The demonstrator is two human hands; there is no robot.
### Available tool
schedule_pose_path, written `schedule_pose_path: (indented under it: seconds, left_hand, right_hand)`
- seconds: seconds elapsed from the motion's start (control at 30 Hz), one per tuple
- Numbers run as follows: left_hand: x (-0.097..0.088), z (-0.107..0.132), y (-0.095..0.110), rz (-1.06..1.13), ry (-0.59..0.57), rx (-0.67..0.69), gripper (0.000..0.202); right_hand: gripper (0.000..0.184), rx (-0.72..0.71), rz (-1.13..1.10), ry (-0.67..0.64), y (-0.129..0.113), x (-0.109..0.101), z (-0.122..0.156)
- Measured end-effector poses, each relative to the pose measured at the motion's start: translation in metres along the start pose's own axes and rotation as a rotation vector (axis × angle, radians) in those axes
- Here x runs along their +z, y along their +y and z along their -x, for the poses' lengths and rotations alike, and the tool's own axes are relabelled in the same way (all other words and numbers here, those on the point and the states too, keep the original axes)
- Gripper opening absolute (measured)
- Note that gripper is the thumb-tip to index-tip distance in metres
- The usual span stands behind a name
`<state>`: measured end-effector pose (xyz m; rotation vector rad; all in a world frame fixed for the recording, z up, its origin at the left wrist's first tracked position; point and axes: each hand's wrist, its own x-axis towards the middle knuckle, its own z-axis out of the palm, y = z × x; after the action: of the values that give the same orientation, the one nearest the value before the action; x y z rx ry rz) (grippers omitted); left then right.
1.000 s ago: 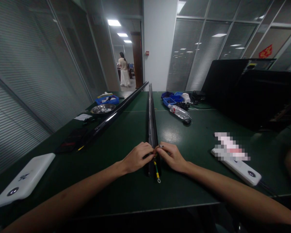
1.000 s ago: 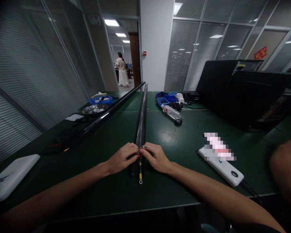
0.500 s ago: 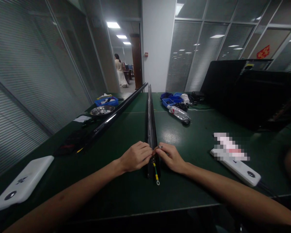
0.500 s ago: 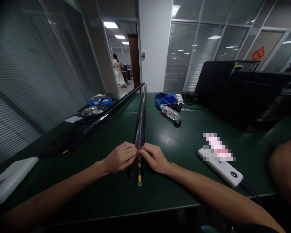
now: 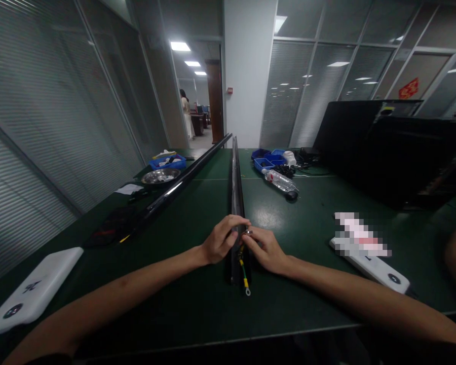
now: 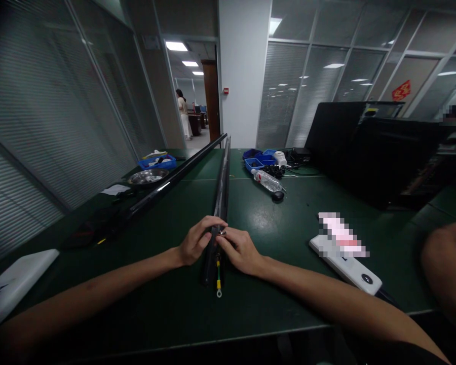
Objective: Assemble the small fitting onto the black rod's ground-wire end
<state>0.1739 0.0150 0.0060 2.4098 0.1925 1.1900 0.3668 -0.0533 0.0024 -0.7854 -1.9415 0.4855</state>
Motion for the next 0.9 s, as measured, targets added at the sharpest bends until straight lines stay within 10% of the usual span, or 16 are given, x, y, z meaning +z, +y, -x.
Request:
schedule_pose_path:
  seconds: [0.1, 0.9]
  left_hand:
    - [0.012, -0.005, 0.015, 0.21, 0.041, -0.23, 0.033]
    - [0.011, -0.006, 0.031, 0.442, 0.065, -0.374, 0.03]
  right_hand:
    - [0.03, -0.026, 0.034, 0.022, 0.005, 0.003, 0.001]
    - [0.039, 0.003, -0.026, -0.032, 0.004, -0.001, -0.002]
